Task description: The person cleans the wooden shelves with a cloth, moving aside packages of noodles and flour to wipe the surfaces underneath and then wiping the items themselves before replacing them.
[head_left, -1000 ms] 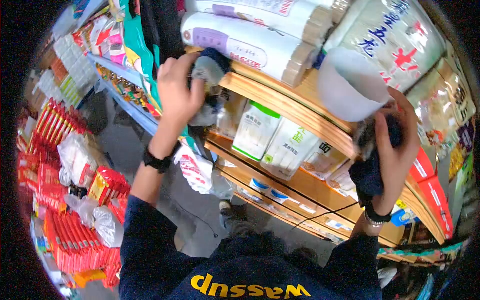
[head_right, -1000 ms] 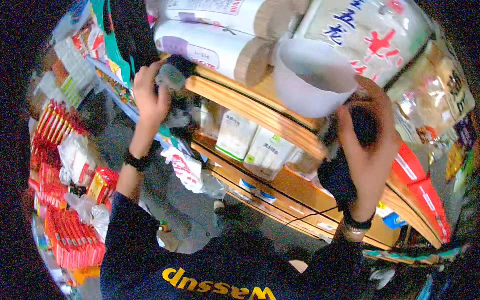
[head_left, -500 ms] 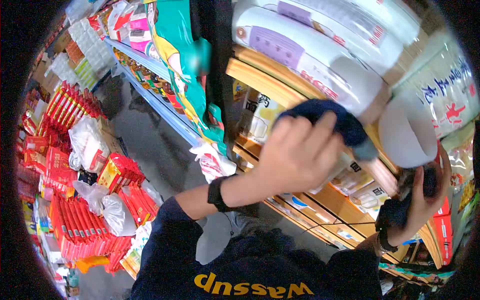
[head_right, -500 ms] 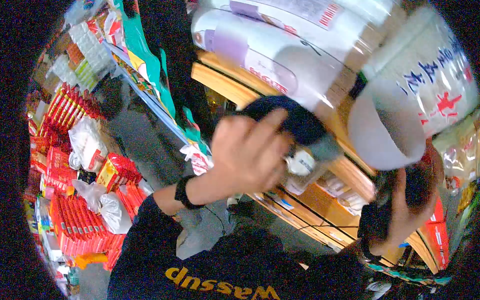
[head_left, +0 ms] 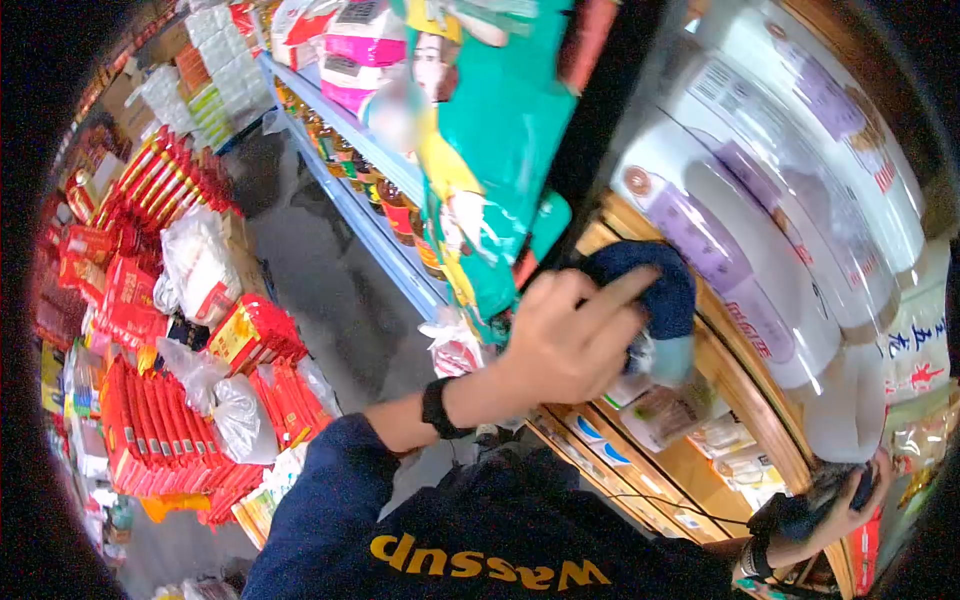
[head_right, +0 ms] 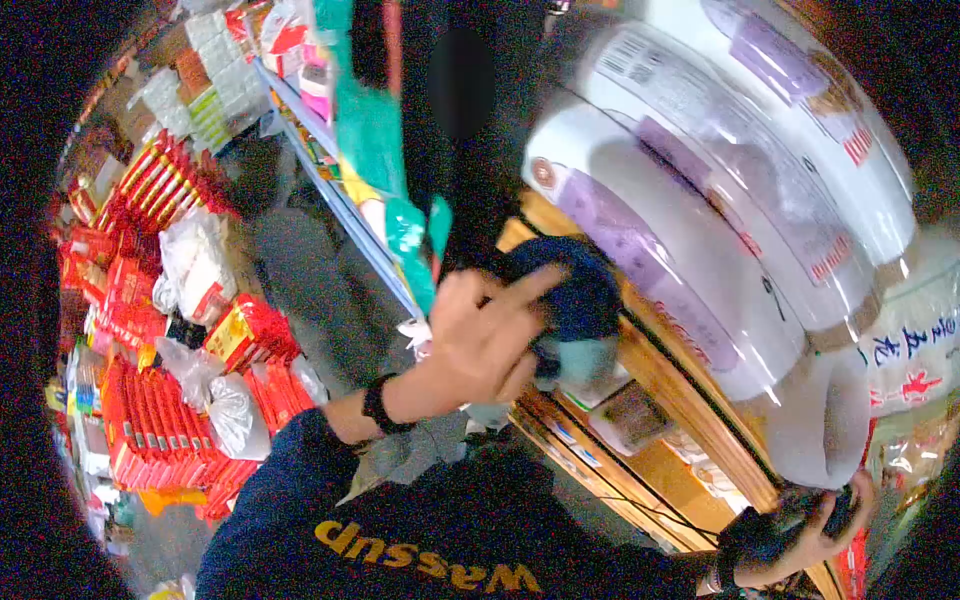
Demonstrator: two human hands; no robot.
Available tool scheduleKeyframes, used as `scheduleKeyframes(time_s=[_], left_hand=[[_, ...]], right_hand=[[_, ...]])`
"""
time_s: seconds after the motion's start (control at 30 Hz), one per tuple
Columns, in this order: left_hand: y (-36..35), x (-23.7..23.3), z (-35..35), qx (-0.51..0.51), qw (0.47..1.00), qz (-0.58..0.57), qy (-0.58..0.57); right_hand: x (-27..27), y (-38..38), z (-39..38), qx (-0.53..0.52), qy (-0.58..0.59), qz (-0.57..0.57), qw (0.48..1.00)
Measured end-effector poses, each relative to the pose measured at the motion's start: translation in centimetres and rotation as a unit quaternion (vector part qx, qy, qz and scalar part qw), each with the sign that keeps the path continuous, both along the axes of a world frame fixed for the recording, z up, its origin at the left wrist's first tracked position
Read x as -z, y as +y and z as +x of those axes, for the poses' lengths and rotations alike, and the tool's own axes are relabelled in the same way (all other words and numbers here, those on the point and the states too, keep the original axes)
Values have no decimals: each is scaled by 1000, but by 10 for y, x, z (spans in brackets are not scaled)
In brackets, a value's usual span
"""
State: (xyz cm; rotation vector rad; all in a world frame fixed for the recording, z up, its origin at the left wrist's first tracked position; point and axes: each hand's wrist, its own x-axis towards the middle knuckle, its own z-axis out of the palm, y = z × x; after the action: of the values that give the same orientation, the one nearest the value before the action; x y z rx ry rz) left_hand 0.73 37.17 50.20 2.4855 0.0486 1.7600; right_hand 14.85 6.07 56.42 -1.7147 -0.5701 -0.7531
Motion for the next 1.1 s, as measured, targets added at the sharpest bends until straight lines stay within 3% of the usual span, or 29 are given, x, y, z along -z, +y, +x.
scheduleKeyframes(time_s=[0.13, 0.23, 0.3, 0.33, 0.37, 0.4, 0.57, 0.77, 0.9, 1.0, 1.1], left_hand=[[-16, 13, 7, 6, 997, -65, -48], [-26, 26, 6, 40, 996, -72, -40], [-38, 37, 0, 152, 979, -132, -40], [-51, 38, -6, 157, 969, -189, 4], [-51, 38, -10, 158, 979, -127, 19], [-55, 44, -10, 167, 971, -167, 23], [-64, 86, -13, 213, 934, -286, -21], [-53, 88, -48, 288, 881, -339, 162], [-33, 92, -61, 312, 869, -341, 176], [-12, 100, -78, 283, 837, -373, 283], [14, 111, -97, 251, 850, -355, 297]], right_hand=[[0, -20, 11, 94, -90, -113, 985], [0, -19, 9, 113, -77, -91, 986], [-7, 4, 1, 120, -104, -88, 983], [-12, 25, -11, 71, -102, -26, 992], [-17, 39, -18, 22, -100, 37, 994], [-21, 40, -18, 37, -132, -11, 991], [-17, 31, -16, 55, -143, -13, 988], [-3, 55, -43, 135, -221, 89, 962], [7, 59, -67, 201, -293, 161, 921], [13, 73, -90, 191, -341, 131, 911], [32, 68, -104, 239, -323, 71, 913]])
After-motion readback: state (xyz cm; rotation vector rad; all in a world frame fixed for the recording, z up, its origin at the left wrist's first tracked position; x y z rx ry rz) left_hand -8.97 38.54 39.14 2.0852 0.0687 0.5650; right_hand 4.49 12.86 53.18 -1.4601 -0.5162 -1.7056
